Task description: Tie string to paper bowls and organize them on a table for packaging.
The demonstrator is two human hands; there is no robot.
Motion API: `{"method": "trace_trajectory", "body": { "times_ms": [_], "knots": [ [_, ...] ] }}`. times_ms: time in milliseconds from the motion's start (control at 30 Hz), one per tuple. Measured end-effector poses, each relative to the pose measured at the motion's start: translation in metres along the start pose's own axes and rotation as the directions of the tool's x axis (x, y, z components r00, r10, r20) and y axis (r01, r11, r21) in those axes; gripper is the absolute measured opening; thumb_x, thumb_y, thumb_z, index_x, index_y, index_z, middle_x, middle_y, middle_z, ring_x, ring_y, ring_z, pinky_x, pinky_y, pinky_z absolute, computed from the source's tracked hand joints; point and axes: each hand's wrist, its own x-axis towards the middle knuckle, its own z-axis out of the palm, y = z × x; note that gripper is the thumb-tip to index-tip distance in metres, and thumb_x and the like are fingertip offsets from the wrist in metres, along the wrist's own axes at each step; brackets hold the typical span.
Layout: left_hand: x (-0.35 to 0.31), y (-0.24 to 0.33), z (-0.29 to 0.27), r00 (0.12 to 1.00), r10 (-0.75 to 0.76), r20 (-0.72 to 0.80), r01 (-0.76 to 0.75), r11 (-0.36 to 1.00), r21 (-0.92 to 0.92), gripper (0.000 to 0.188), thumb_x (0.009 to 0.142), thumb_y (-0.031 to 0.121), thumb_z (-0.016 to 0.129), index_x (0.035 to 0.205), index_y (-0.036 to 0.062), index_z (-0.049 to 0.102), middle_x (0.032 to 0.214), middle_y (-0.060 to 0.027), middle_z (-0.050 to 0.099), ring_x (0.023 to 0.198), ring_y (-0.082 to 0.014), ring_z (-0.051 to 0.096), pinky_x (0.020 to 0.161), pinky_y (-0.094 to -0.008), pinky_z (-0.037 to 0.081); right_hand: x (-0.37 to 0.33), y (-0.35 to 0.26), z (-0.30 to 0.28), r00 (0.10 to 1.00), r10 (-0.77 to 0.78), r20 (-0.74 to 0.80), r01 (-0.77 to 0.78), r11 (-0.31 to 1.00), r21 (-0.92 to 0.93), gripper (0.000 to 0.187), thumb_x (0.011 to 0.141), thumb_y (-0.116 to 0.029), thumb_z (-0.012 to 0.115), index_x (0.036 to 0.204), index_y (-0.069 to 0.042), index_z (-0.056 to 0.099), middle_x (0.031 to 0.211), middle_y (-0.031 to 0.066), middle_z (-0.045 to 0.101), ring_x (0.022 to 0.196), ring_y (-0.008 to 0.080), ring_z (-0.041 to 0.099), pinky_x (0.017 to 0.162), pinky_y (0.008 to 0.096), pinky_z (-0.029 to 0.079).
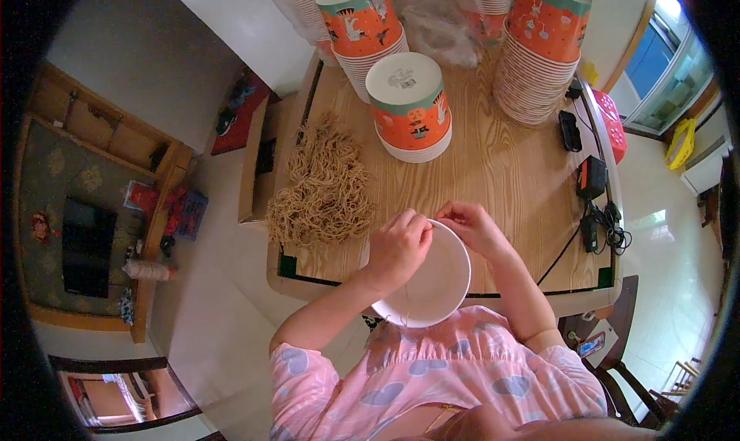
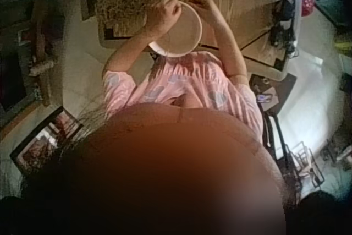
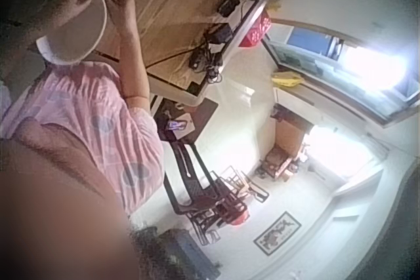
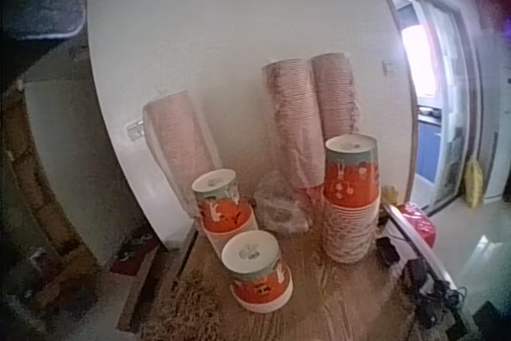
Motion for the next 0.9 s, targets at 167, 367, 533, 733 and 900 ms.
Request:
{"method": "trace_trajectory", "body": {
  "times_ms": [167,367,533,733,900],
  "knots": [
    [0.001,0.001,-0.001,0.999,0.025,-0.021,-0.025,1.0,-0.006,0.01,0.073,0.009,0.063,0.074,0.0076,0.053,0.075,-0.0064,0.054,0.071,-0.024,0.059,0.057,-0.036,0.049,0.001,0.0,0.0,1.0,0.012,-0.002,-0.012,0.999,-0.038,0.011,0.088,-0.01,0.056,0.09,0.0,0.059,0.083,0.0014,0.06,0.078,0.0066,0.053,0.07,0.0221,0.046],
    [-0.003,-0.001,0.001,0.999,0.023,-0.045,-0.025,0.999,-0.035,0.011,0.073,0.009,0.064,0.073,0.0077,0.053,0.071,-0.0068,0.053,0.065,-0.0267,0.057,0.056,-0.0377,0.047,-0.007,-0.007,-0.003,0.995,-0.095,0.01,0.094,0.994,0.053,0.013,0.088,-0.006,0.054,0.096,0.002,0.06,0.089,0.0026,0.062,0.083,0.0096,0.057,0.075,0.0238,0.047],
    [-0.002,0.003,0.001,0.997,0.051,-0.051,-0.053,0.998,-0.022,0.012,0.072,0.009,0.064,0.072,0.0082,0.052,0.071,-0.0065,0.053,0.066,-0.0259,0.058,0.057,-0.0376,0.047,-0.011,-0.003,-0.007,1.0,0.02,0.008,-0.021,0.996,0.092,0.014,0.086,-0.005,0.056,0.097,0.002,0.061,0.091,0.0045,0.063,0.085,0.0102,0.058,0.077,0.0229,0.048],
    [-0.002,0.005,0.003,0.996,0.081,-0.048,-0.081,0.997,0.013,0.013,0.072,0.009,0.064,0.071,0.0083,0.052,0.071,-0.0066,0.053,0.066,-0.0256,0.058,0.058,-0.037,0.048,-0.011,0.001,-0.009,1.0,0.006,-0.004,-0.005,0.995,0.101,0.014,0.086,-0.007,0.058,0.096,0.002,0.061,0.09,0.0045,0.063,0.084,0.0096,0.058,0.075,0.0223,0.048],
    [-0.001,0.008,0.004,0.992,0.106,-0.07,-0.104,0.994,0.037,0.015,0.069,0.006,0.065,0.071,0.0081,0.051,0.071,-0.0067,0.052,0.065,-0.0252,0.058,0.057,-0.0361,0.048,-0.011,0.004,-0.01,1.0,0.023,-0.013,-0.022,0.995,0.096,0.015,0.086,-0.008,0.059,0.095,0.003,0.061,0.089,0.0044,0.063,0.083,0.0092,0.058,0.075,0.0224,0.048]
  ]
}}
